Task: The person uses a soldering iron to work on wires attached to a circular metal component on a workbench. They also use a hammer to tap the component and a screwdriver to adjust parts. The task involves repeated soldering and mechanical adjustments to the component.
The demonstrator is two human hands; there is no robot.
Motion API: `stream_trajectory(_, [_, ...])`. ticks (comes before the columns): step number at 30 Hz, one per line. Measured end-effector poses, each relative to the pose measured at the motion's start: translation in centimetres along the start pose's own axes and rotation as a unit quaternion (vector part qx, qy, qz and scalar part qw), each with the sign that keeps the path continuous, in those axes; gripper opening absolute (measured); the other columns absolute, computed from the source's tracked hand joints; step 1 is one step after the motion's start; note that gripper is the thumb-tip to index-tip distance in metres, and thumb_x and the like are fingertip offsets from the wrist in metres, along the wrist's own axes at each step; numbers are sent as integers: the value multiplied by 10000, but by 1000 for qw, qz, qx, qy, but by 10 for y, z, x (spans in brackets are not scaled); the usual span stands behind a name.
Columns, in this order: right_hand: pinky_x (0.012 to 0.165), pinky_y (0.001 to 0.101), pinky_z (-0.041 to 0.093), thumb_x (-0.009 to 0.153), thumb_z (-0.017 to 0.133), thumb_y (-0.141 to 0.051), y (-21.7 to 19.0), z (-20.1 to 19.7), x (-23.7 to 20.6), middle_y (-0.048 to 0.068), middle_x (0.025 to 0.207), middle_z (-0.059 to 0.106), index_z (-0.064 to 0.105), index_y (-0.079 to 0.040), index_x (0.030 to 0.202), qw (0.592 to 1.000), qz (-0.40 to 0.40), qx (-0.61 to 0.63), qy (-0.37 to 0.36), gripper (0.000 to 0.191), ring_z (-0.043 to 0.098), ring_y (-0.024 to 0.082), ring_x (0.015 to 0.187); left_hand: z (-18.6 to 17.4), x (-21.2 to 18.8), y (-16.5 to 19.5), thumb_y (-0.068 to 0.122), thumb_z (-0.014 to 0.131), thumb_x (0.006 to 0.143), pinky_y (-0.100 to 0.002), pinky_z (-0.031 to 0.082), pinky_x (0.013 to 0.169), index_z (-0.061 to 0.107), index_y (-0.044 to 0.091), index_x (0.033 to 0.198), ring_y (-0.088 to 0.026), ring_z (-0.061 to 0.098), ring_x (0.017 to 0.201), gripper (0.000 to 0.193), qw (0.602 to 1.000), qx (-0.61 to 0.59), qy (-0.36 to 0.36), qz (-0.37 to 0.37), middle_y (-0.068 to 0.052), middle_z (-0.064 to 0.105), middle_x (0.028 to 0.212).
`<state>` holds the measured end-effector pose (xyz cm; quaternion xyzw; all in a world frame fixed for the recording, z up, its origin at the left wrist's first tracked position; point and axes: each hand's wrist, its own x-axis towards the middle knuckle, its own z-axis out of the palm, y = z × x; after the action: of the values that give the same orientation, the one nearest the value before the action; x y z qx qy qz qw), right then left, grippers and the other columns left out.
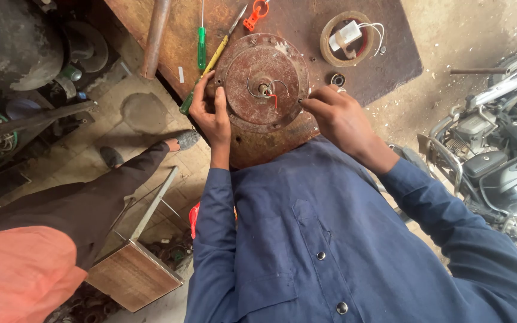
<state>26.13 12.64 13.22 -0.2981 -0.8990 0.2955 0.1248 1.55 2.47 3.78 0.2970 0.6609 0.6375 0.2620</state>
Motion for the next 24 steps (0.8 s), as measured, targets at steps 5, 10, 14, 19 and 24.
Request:
stream_trajectory(5, [808,418,552,903,724,-10,2,14,6,117,1004,643,695,-49,1137,1000,7,-1,17,240,647,317,924,0,-1,4,186,627,995,-358,554,969,652,-55,1293,-223,688,1081,384,1000,15,-1,8,-170,702,1214])
stream_trajectory(10, [799,400,563,903,720,19,12,21,-2,100,1079,662,688,-40,1167,998,-38,-1,53,272,653,297,945,0,1,6,200,626,996,-358,560,969,650,-49,1296,-222,693,1083,390,1000,7,-3,7,-168,703,1214])
stream_trajectory(14, [788,400,569,827,706,50,17,26,-6,123,1172,680,697,-26,1210,993,-99,-24,63,391,664,295,953,-1,2,6,197,628,993,-353,562,950,650,-49,1297,-213,692,1060,392,1000,8,-5,-4,-162,708,1189])
stream_trajectory(19, [861,392,570,888,771,34,16,25,-7,122,1192,676,705,-44,1210,992,-7,102,74,338,686,300,1024,-2,1,7,185,629,1001,-358,545,983,646,-59,1296,-222,677,1092,383,1000,-5,-10,6,-168,697,1215])
stream_trajectory(24, [865,394,568,896,781,5,15,15,-6,139,1165,685,703,-23,1209,987,27,143,68,324,690,309,1027,0,0,7,197,627,1011,-368,532,1026,638,-65,1293,-237,671,1137,384,1000,-2,-11,10,-178,688,1239])
